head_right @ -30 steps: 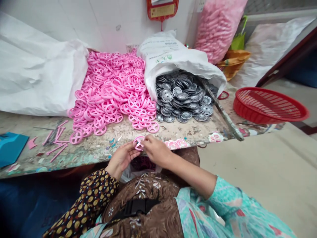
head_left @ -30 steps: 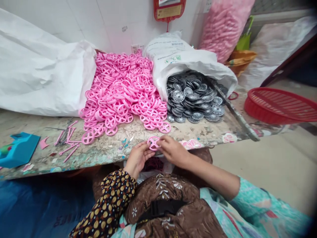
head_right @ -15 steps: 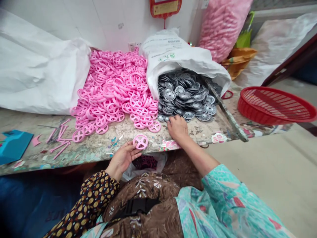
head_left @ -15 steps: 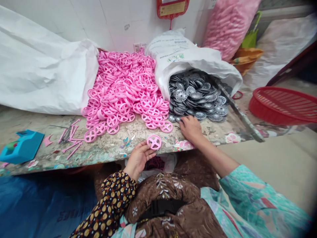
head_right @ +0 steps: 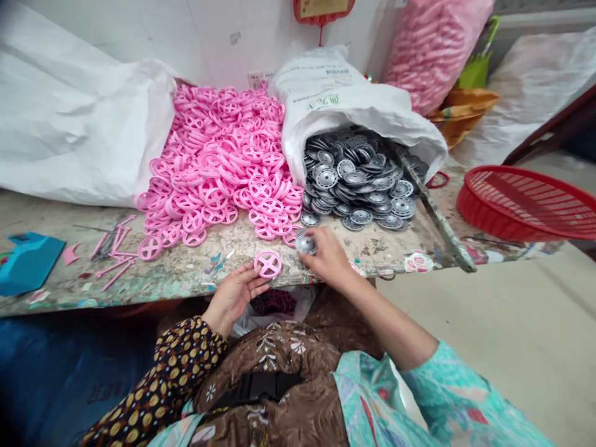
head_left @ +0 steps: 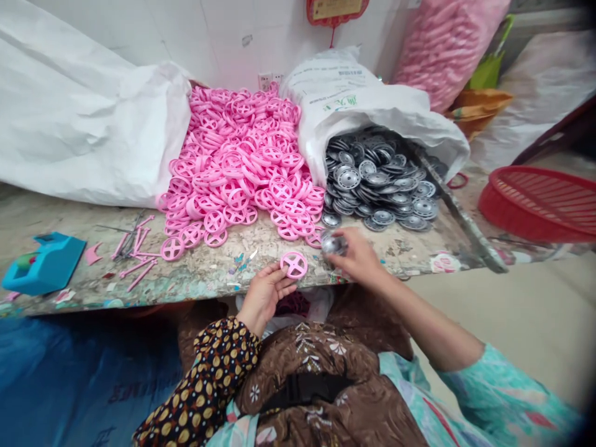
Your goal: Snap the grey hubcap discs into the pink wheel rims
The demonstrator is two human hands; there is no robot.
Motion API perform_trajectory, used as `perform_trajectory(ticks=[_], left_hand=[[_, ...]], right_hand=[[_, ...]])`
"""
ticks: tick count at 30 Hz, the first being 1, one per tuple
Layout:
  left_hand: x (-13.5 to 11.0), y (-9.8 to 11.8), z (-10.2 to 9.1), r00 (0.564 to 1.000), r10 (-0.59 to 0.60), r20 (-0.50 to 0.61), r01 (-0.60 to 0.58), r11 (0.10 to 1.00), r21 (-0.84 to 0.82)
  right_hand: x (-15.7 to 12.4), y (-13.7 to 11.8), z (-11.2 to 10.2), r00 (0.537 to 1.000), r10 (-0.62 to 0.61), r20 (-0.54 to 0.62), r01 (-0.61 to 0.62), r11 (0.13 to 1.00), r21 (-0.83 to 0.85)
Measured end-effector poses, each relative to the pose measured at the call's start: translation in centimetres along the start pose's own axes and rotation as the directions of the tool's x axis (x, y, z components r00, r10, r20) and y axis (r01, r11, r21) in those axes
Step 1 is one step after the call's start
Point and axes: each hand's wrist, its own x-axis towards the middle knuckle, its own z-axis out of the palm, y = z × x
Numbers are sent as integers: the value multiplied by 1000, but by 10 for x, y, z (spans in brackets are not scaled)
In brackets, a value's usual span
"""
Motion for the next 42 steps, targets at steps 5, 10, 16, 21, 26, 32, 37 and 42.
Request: perform_trajectory(ticks=[5, 10, 16, 21, 26, 32, 37, 42], left_hand=[[1, -2, 3, 1000, 1, 15, -2, 997, 75], [-1, -2, 2, 1000, 29, -10, -29, 998, 64], [2, 3, -1, 1000, 11, -21, -12, 997, -75], [4, 7, -2, 998, -40, -55, 29, 981, -192], [-1, 3, -1, 1000, 4, -8, -4, 997, -83], [-8, -1, -1, 998, 46, 36, -51, 991, 126], [-11, -1, -1, 993, 77, 90, -87, 989, 118], [-15, 2, 1, 983, 143, 114, -157, 980, 119]], right_hand=[[-18, -39, 13, 912, -335, 238, 283, 932, 227], [-7, -44, 38, 933, -293, 209, 201, 906, 372], [1, -41, 39, 910, 140, 390, -409, 460, 788], [-2, -45, 29, 867, 428, 256, -415, 334, 846], [-15, -52, 22, 939, 139, 315, -324, 667, 671], [-21, -54, 22, 935, -265, 237, 199, 942, 270], [-21, -56, 29, 934, -292, 208, 220, 925, 311], [-18, -58, 18, 969, -111, 222, -33, 827, 561]])
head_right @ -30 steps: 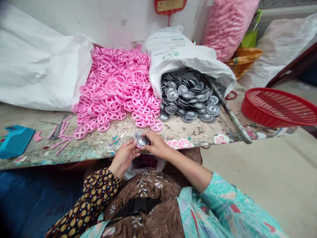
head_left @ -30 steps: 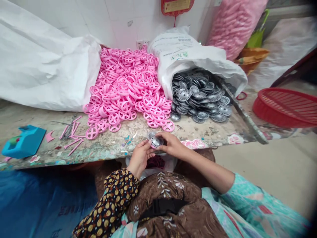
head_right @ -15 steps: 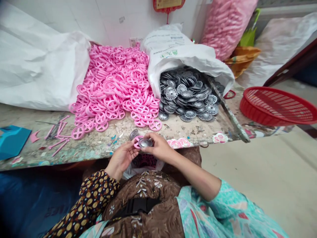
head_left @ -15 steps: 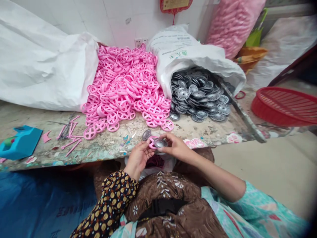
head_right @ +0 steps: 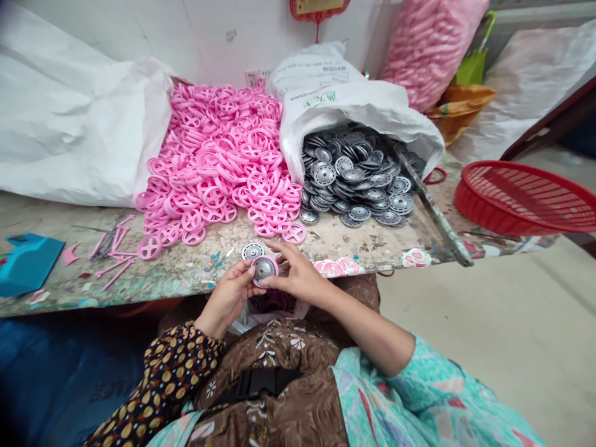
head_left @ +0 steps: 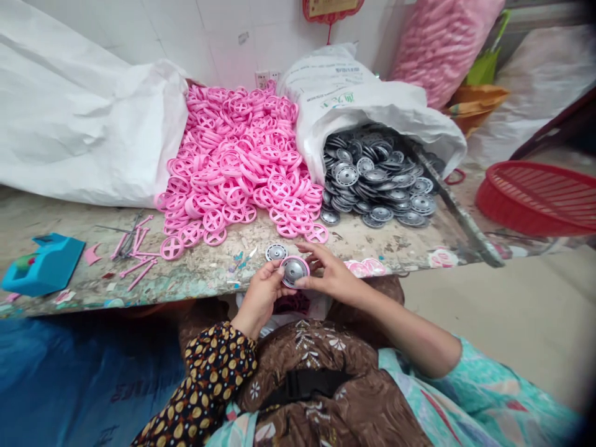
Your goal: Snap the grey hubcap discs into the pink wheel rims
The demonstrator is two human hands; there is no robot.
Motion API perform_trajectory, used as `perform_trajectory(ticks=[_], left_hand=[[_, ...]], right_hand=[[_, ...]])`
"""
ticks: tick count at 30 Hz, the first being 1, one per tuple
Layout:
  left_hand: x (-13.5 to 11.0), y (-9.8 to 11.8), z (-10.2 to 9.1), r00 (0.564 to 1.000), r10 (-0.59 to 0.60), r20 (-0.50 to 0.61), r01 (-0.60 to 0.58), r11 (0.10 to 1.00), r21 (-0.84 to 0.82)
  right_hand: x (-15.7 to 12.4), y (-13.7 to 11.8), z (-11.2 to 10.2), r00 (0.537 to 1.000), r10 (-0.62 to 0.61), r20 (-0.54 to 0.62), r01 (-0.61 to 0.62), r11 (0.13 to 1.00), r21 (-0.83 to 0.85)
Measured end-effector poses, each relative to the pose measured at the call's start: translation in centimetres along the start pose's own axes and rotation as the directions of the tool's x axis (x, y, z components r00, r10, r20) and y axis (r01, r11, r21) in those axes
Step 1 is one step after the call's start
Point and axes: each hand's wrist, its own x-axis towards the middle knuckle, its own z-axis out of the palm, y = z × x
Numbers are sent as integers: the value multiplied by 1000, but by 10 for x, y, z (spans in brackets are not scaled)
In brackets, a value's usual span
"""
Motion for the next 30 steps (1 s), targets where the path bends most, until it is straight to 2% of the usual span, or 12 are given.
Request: perform_trajectory(ticks=[4, 7, 9, 11, 13, 15, 17, 21, 23, 25, 28, 30], left_hand=[[-3, 1, 3, 998, 55, 40, -57, 996, 62], [-6, -1, 6, 992, 75, 103, -88, 989, 122], [-8, -4, 6, 991, 88, 101, -106, 977, 187], [-9, -7, 4, 992, 120, 47, -128, 956, 263], [-9, -11, 1, 986, 169, -1, -159, 930, 332], [-9, -14, -3, 975, 221, -3, -203, 901, 384], [-8, -15, -6, 969, 243, 38, -235, 870, 433], [-4, -9, -16, 970, 167, 176, -238, 798, 554], [0, -4, -24, 970, 181, 164, -244, 744, 622], [7, 1, -34, 953, 281, 113, -276, 653, 705], [18, 5, -48, 875, 477, 83, -324, 450, 832], [25, 4, -54, 815, 573, 89, -332, 334, 882]], right_hand=[[3, 0, -7, 983, 151, 108, -173, 955, 240], [1, 3, 1, 978, 200, 56, -208, 921, 331], [-3, 5, 11, 974, 226, -26, -204, 918, 341], [-8, 6, 21, 966, 250, -64, -210, 905, 370], [-12, 7, 28, 966, 252, -58, -210, 895, 393], [-14, 9, 29, 972, 230, -43, -197, 904, 381], [-16, 12, 28, 978, 206, -21, -185, 914, 362], [-25, 18, 27, 978, 202, 56, -210, 942, 261], [-32, 19, 31, 969, 220, 112, -231, 968, 100], [-40, 19, 34, 962, 212, 170, -206, 977, -55], [-42, 19, 28, 976, 118, 185, -94, 987, -134], [-32, 21, 13, 993, 87, 79, -73, 984, -164]])
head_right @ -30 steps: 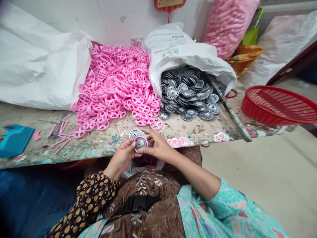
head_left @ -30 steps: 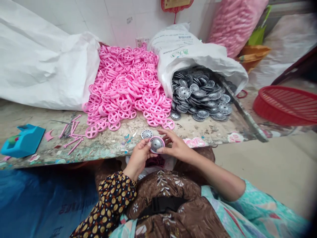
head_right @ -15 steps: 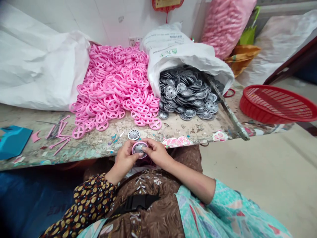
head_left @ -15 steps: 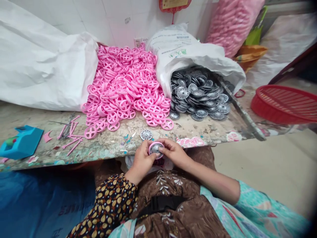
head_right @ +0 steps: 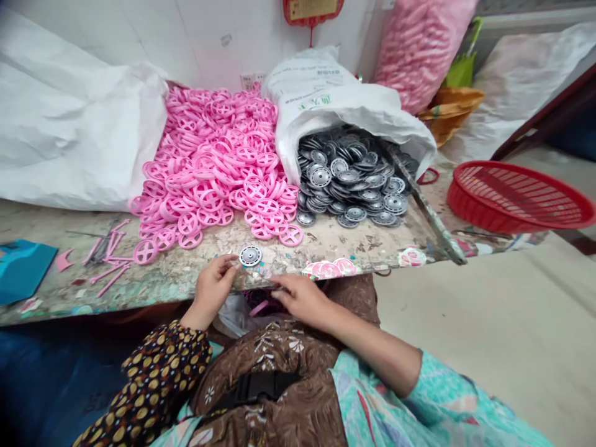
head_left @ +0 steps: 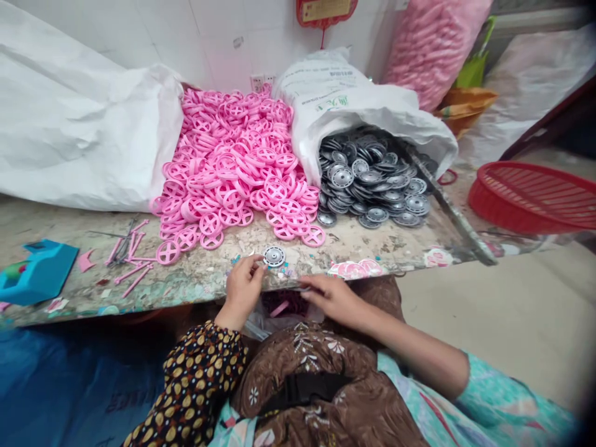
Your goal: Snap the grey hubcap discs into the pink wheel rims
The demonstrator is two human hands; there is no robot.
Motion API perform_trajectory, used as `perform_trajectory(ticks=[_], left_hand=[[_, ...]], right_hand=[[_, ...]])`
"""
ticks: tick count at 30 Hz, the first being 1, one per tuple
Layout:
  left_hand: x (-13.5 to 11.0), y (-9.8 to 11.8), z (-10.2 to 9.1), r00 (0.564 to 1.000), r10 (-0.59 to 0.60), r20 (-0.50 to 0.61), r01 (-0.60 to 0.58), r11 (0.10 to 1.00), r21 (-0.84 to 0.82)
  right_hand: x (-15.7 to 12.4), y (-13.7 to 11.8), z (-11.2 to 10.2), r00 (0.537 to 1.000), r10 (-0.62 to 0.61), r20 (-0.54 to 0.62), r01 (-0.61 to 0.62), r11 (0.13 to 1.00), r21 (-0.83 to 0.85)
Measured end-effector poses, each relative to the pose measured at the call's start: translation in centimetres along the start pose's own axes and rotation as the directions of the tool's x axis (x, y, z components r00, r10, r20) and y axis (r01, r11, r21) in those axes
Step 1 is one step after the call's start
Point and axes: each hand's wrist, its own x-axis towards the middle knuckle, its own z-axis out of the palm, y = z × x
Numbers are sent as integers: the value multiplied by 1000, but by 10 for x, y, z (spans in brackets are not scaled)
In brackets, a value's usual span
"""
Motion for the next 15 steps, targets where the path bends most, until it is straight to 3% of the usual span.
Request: perform_trajectory(ticks=[4, 7, 9, 11, 15], left_hand=[[5, -1, 6, 999, 1, -47, 5, 990, 143], [8, 10, 9, 998, -65, -16, 67, 949, 307], [11, 18, 10, 995, -98, 7, 87, 914, 396], [13, 24, 11, 993, -119, 19, 97, 882, 462], [13, 24, 17, 994, -104, -34, 107, 864, 491]], right_hand=[[35, 16, -46, 949, 30, -312, -116, 959, -260], [65, 28, -69, 905, 65, -420, -311, 775, -550], [81, 33, -73, 884, 140, -446, -423, 646, -636], [92, 38, -71, 873, 184, -452, -468, 577, -670], [93, 47, -65, 864, 130, -487, -460, 599, -656]])
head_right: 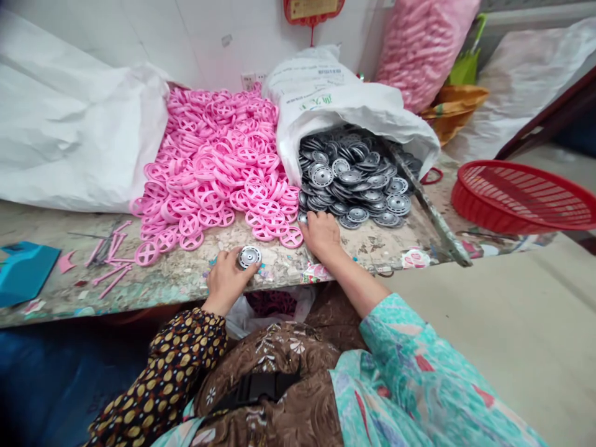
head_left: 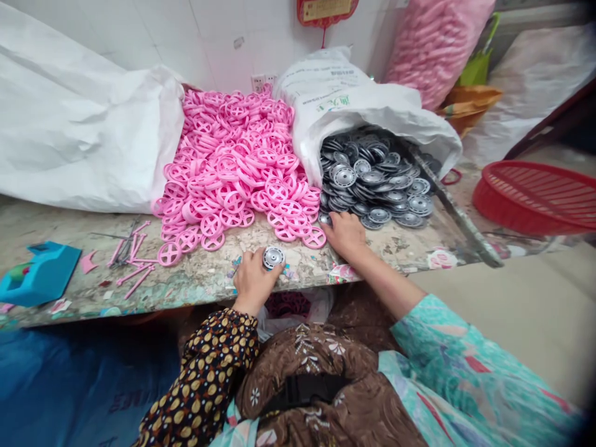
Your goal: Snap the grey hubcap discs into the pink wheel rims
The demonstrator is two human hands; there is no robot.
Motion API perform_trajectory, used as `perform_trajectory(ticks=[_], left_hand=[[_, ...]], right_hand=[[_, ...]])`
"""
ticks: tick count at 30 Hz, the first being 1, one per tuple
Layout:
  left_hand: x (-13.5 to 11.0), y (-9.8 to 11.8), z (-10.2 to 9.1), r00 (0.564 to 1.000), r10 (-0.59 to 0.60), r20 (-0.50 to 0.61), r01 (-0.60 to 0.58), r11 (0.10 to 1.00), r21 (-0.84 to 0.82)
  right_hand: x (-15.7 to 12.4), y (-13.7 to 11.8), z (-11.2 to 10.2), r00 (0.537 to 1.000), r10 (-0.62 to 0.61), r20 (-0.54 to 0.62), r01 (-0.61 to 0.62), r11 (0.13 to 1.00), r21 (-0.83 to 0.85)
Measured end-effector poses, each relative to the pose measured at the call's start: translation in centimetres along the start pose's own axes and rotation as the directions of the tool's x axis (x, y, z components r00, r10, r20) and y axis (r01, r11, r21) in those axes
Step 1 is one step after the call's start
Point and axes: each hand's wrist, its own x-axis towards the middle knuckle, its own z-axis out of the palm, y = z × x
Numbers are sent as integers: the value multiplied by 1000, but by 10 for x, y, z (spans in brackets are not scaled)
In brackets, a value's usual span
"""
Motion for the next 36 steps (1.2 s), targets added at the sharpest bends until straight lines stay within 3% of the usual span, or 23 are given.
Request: perform_trajectory(ticks=[3, 6, 8, 12, 14, 15, 17, 19, 21, 23, 31, 36], left_hand=[[-2, -6, 6, 996, -40, -73, 32, 993, -110], [-3, -15, 10, 994, -91, -62, 74, 968, -239], [-4, -20, 12, 996, -79, -50, 59, 945, -322], [-1, -27, 15, 994, -87, -68, 46, 886, -461], [2, -29, 18, 987, -125, -99, 55, 849, -526], [4, -30, 19, 981, -145, -127, 52, 832, -552], [6, -31, 21, 966, -182, -183, 48, 822, -567], [7, -32, 21, 954, -199, -225, 49, 844, -534], [6, -32, 20, 949, -189, -254, 43, 872, -488], [4, -32, 18, 947, -167, -276, 23, 889, -457], [2, -27, 11, 956, -154, -249, 3, 856, -517], [-10, -22, 3, 960, -236, -154, 45, 669, -742]], right_hand=[[-6, 10, 3, 996, 43, -82, -29, 987, 161], [-12, 20, 5, 985, 124, -123, -61, 903, 424], [-15, 26, 6, 978, 195, -72, -106, 767, 633], [-26, 26, 5, 953, 284, 105, -207, 360, 910], [-32, 19, 4, 949, 278, 151, -225, 259, 939], [-34, 15, 3, 950, 263, 171, -238, 250, 939], [-34, 4, 2, 951, 235, 201, -271, 320, 908], [-31, -6, 0, 959, 211, 189, -272, 504, 820], [-27, -13, -2, 981, 147, 127, -194, 721, 665], [-26, -18, -5, 994, 63, 86, -99, 854, 511], [-40, -27, -13, 991, -65, 121, 40, 979, 200], [-47, -25, -22, 982, -63, 178, 40, 991, 131]])
